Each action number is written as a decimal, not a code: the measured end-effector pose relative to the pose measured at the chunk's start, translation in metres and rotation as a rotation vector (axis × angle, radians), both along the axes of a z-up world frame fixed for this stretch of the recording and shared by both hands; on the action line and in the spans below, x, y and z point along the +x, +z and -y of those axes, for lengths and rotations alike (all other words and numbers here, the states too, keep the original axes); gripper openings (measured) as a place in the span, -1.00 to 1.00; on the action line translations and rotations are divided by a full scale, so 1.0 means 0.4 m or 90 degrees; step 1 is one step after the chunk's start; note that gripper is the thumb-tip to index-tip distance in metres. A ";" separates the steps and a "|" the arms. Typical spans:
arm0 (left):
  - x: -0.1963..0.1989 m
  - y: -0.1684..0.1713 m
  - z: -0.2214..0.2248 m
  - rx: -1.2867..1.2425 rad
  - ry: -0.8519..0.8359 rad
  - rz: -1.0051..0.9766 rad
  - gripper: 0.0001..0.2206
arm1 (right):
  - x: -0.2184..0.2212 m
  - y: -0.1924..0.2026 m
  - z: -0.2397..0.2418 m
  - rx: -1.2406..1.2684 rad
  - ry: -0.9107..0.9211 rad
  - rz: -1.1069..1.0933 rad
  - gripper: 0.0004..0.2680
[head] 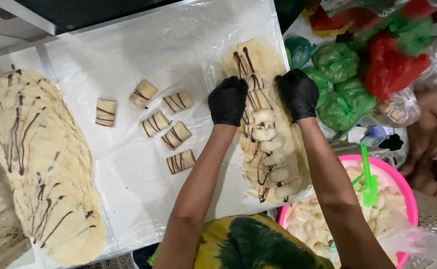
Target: Rolling thin dough sheets with filling and arranging the finished pastries into a plastic tray.
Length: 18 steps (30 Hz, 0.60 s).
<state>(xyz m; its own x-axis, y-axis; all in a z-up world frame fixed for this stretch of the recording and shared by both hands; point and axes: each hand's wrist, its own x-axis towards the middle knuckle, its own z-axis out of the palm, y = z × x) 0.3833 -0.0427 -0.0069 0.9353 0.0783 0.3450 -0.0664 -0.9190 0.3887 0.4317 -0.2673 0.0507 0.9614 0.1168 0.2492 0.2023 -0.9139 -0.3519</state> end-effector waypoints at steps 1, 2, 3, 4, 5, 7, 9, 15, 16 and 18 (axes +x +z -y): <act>0.016 -0.016 0.029 -0.001 0.000 0.000 -0.85 | -0.004 -0.006 0.002 -0.001 0.000 0.000 -0.75; 0.032 -0.031 0.058 0.034 -0.079 0.138 -0.88 | -0.007 -0.012 0.004 -0.006 0.001 0.009 -0.77; 0.054 -0.045 0.084 0.069 -0.158 0.278 -0.90 | -0.005 -0.017 0.004 -0.011 0.000 0.021 -0.78; 0.049 -0.065 0.092 0.069 -0.158 0.280 -0.90 | 0.004 -0.015 -0.001 -0.011 0.000 0.023 -0.78; 0.044 -0.086 0.105 0.086 -0.175 0.248 -0.88 | 0.010 -0.014 -0.001 0.036 -0.013 0.003 -0.80; 0.028 -0.106 0.108 0.102 -0.194 0.218 -0.84 | 0.017 -0.012 -0.008 0.082 -0.030 -0.015 -0.81; 0.000 -0.105 0.086 -0.023 -0.202 0.130 -0.62 | 0.016 -0.012 -0.027 0.222 -0.061 -0.077 -0.79; -0.011 -0.050 0.034 -0.283 -0.136 0.022 -0.63 | -0.024 0.161 -0.146 0.324 0.104 -0.109 -0.86; -0.001 -0.024 0.027 -0.284 -0.136 0.023 -0.63 | -0.012 0.148 -0.136 0.323 0.103 -0.109 -0.86; 0.023 0.027 0.014 -0.095 -0.157 0.045 -0.61 | 0.015 0.122 -0.114 0.299 0.134 -0.076 -0.90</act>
<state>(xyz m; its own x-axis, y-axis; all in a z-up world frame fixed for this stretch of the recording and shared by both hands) 0.3926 -0.0485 0.0040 0.9063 -0.0934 0.4123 -0.3127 -0.8043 0.5053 0.4376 -0.2217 0.0995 0.9538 0.2128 0.2122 0.2987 -0.5960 -0.7454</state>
